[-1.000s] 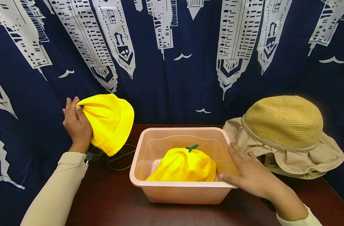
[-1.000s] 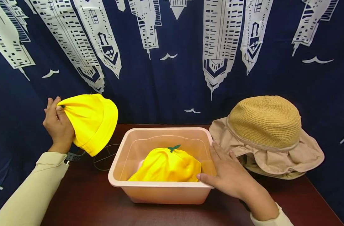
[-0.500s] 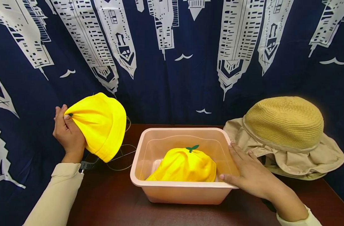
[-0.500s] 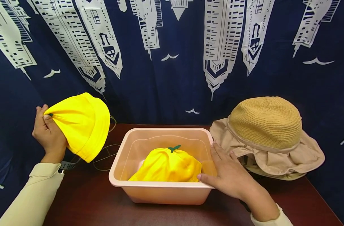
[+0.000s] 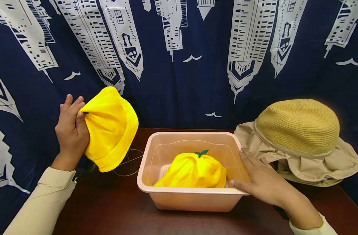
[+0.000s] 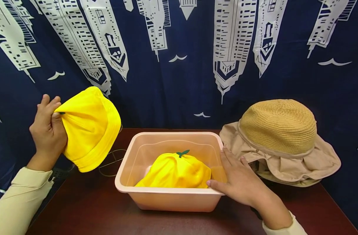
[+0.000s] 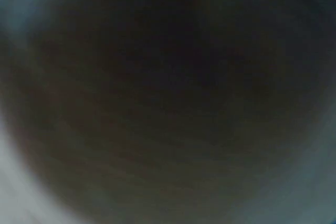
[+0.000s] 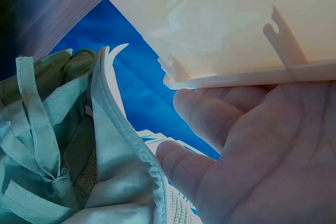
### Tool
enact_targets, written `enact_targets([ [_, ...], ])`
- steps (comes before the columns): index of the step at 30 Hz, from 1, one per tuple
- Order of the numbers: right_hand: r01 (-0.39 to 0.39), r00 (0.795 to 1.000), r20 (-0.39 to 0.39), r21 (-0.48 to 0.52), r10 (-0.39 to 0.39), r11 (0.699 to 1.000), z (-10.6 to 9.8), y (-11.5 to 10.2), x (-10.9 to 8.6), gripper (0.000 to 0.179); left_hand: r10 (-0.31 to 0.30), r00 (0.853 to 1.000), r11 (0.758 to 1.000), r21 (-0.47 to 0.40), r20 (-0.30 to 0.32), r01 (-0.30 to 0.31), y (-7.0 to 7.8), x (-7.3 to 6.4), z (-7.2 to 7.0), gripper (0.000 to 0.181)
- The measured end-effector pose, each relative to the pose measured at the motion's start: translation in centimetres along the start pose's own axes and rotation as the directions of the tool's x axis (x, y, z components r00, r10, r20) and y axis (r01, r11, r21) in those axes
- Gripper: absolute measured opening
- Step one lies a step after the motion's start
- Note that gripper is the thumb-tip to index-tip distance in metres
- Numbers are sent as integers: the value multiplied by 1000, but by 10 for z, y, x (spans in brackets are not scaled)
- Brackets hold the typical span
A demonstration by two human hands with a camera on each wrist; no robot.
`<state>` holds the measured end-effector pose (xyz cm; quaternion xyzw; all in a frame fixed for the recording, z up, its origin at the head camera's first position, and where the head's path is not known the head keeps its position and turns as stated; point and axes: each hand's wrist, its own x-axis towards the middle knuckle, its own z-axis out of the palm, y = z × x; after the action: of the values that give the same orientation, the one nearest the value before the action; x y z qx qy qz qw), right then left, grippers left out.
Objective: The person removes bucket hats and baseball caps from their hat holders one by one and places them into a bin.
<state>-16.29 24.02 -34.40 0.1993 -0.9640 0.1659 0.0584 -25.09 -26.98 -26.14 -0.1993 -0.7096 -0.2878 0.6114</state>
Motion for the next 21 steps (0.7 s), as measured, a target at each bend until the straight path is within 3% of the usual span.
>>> enact_targets([
  [3, -5, 1000, -3, 6, 5, 1000, 0, 0, 0, 101, 126, 986, 992, -22, 112, -124, 1, 14, 6, 44],
  [5, -13, 1000, -1, 11, 13, 1000, -1, 0, -1, 102, 205, 959, 979, -56, 195, -198, 6, 25, 11, 48],
  [10, -19, 1000, 6, 16, 19, 1000, -1, 1, -2, 103, 365, 846, 931, -159, 389, -329, 24, 48, 26, 48],
  [11, -20, 1000, 8, 18, 20, 1000, -1, 1, -2, 103, 388, 826, 922, -180, 409, -343, 28, 52, 28, 48],
  [13, -20, 1000, 9, 24, 20, 1000, 0, 2, -2, 103, 420, 801, 907, -223, 427, -357, 34, 59, 33, 44],
  [15, -19, 1000, 6, 26, 19, 999, 0, 2, -3, 103, 439, 796, 897, -254, 417, -361, 39, 66, 37, 40],
  [17, -17, 1000, 0, 20, 17, 1000, 0, 2, -3, 103, 441, 804, 895, -258, 399, -363, 42, 72, 39, 37],
  [21, -16, 1000, -5, 14, 16, 1000, 0, 2, -4, 104, 402, 842, 915, -202, 360, -350, 42, 81, 40, 34],
])
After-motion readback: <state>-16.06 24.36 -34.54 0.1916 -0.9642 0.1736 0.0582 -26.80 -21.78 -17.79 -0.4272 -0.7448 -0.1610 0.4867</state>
